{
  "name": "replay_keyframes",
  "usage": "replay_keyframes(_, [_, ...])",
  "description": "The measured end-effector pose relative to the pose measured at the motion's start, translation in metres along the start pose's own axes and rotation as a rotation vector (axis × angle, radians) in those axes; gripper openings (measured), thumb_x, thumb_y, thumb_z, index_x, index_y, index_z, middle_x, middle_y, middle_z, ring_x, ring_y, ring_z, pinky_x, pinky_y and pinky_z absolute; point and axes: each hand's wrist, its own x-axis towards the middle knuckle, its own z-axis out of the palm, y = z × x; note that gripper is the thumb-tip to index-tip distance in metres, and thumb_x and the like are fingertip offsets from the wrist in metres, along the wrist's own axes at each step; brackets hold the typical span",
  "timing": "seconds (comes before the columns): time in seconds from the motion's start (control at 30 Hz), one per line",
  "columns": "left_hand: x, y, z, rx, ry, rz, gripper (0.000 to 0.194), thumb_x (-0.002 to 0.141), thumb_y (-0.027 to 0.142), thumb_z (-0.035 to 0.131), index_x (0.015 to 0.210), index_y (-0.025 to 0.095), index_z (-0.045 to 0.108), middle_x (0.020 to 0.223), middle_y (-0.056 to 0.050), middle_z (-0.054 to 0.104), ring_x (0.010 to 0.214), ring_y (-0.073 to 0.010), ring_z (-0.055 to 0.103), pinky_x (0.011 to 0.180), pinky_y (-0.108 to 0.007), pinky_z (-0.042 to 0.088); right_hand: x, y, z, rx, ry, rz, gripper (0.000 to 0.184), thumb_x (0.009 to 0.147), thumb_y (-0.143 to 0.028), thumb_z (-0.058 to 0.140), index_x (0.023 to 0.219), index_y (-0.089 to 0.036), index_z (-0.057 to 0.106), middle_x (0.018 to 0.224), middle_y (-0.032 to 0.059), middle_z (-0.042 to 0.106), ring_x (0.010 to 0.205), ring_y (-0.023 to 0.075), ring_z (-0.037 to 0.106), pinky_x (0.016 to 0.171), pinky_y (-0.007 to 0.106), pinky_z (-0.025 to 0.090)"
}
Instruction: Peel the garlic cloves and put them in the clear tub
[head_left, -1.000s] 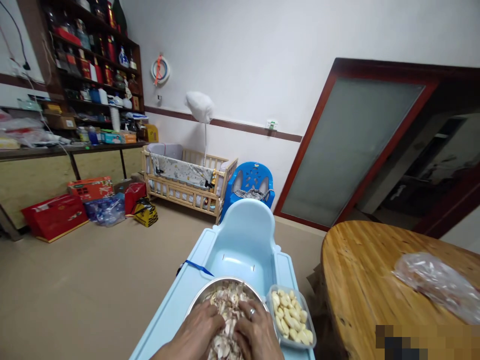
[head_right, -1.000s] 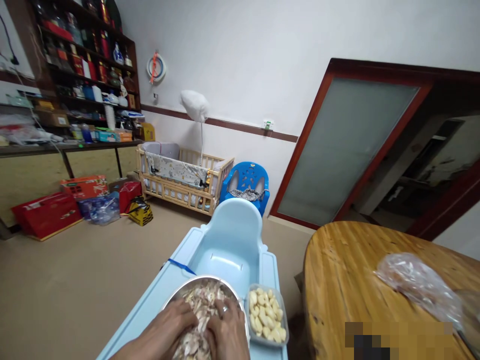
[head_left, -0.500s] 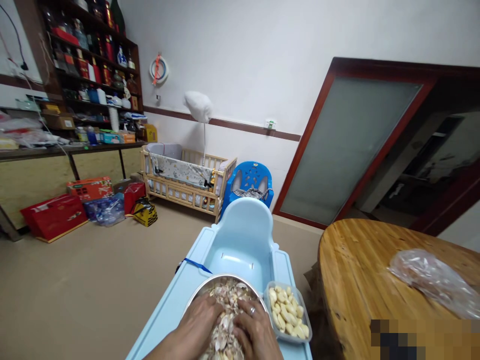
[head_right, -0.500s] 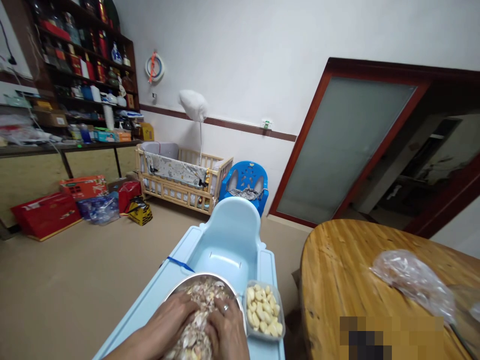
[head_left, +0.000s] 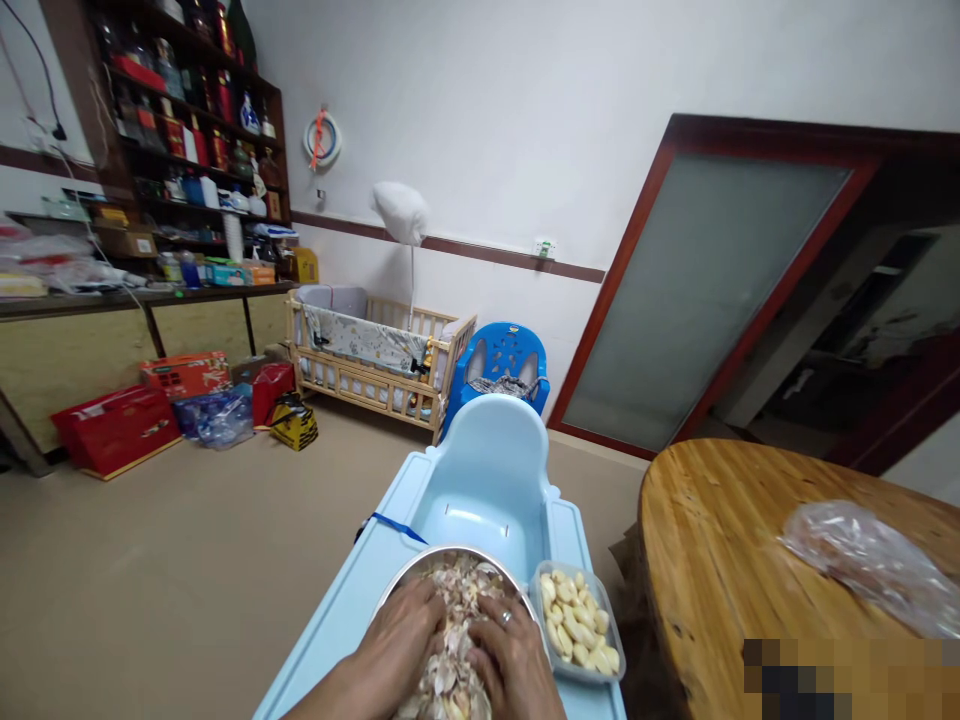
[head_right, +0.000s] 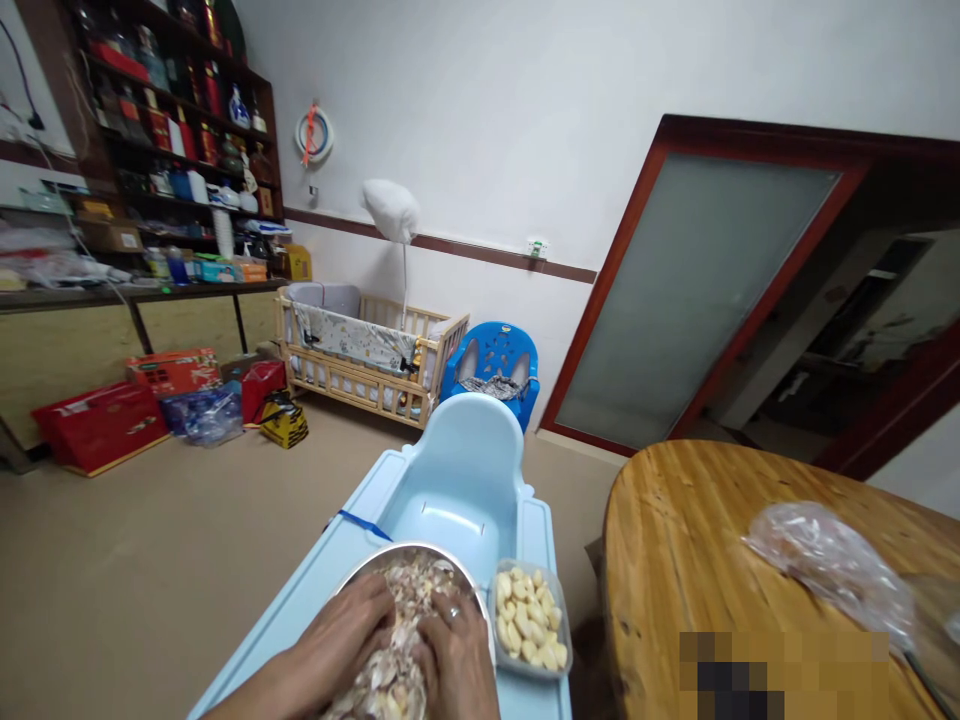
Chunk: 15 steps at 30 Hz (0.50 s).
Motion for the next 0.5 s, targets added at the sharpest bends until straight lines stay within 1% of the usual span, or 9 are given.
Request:
replay_keyframes(0.07, [-0.002,-0.004,0.005,-0.008,0.011,0.003,0.015,0.082,0.013,0.046,0.09,0.017,0.058,0.101,-0.007,0.061,0.094,-0.0238,0.055,0.082,-0.037,0.045,0.0,0.002,0.002,-0.005,0.003,-0.005,0.02,0.08,-0.015,0.056,0.094,-0.022,0.068,0.117,0.0082,0.065,0.112,0.0277,0.056,0.092,0.043,0.047])
replay_keyframes(0.17, [-0.005,-0.008,0.01,-0.029,0.033,0.036,0.027,0.081,0.009,0.045,0.106,0.018,0.053,0.118,-0.01,0.054,0.112,-0.026,0.047,0.095,-0.042,0.038,0.0,0.004,0.005,-0.009,0.014,-0.02,0.021,0.081,-0.015,0.055,0.096,-0.023,0.067,0.116,0.008,0.066,0.11,0.0273,0.057,0.091,0.044,0.048])
replay_keyframes(0.2, [-0.005,-0.009,0.01,-0.049,0.035,0.058,0.029,0.081,0.008,0.044,0.107,0.019,0.052,0.12,-0.009,0.053,0.114,-0.0253,0.045,0.096,-0.042,0.037,0.0,0.005,0.005,-0.011,0.019,-0.025,0.02,0.081,-0.015,0.055,0.096,-0.023,0.067,0.116,0.0079,0.066,0.11,0.0273,0.057,0.091,0.044,0.048])
replay_keyframes(0.3, [-0.001,-0.008,0.006,-0.109,-0.005,0.063,0.023,0.08,0.009,0.045,0.098,0.02,0.055,0.107,-0.006,0.058,0.102,-0.0229,0.052,0.091,-0.038,0.041,0.0,0.007,0.007,-0.018,0.036,-0.045,0.019,0.081,-0.016,0.056,0.095,-0.023,0.067,0.115,0.0078,0.066,0.11,0.0274,0.057,0.09,0.045,0.049])
replay_keyframes(0.37, [0.003,-0.006,0.001,-0.121,-0.023,0.059,0.02,0.077,0.009,0.048,0.092,0.019,0.056,0.1,-0.006,0.06,0.096,-0.0237,0.054,0.085,-0.037,0.043,0.0,0.008,0.008,-0.023,0.047,-0.059,0.019,0.081,-0.016,0.056,0.094,-0.022,0.068,0.114,0.0079,0.067,0.109,0.0274,0.057,0.089,0.044,0.05])
replay_keyframes(0.5, [0.01,-0.006,-0.006,-0.132,-0.05,0.055,0.021,0.071,0.006,0.05,0.086,0.018,0.057,0.095,-0.006,0.061,0.092,-0.0248,0.056,0.08,-0.036,0.044,-0.001,0.01,0.01,-0.026,0.065,-0.075,0.019,0.081,-0.018,0.056,0.095,-0.022,0.067,0.114,0.0084,0.067,0.108,0.0277,0.058,0.087,0.045,0.051])
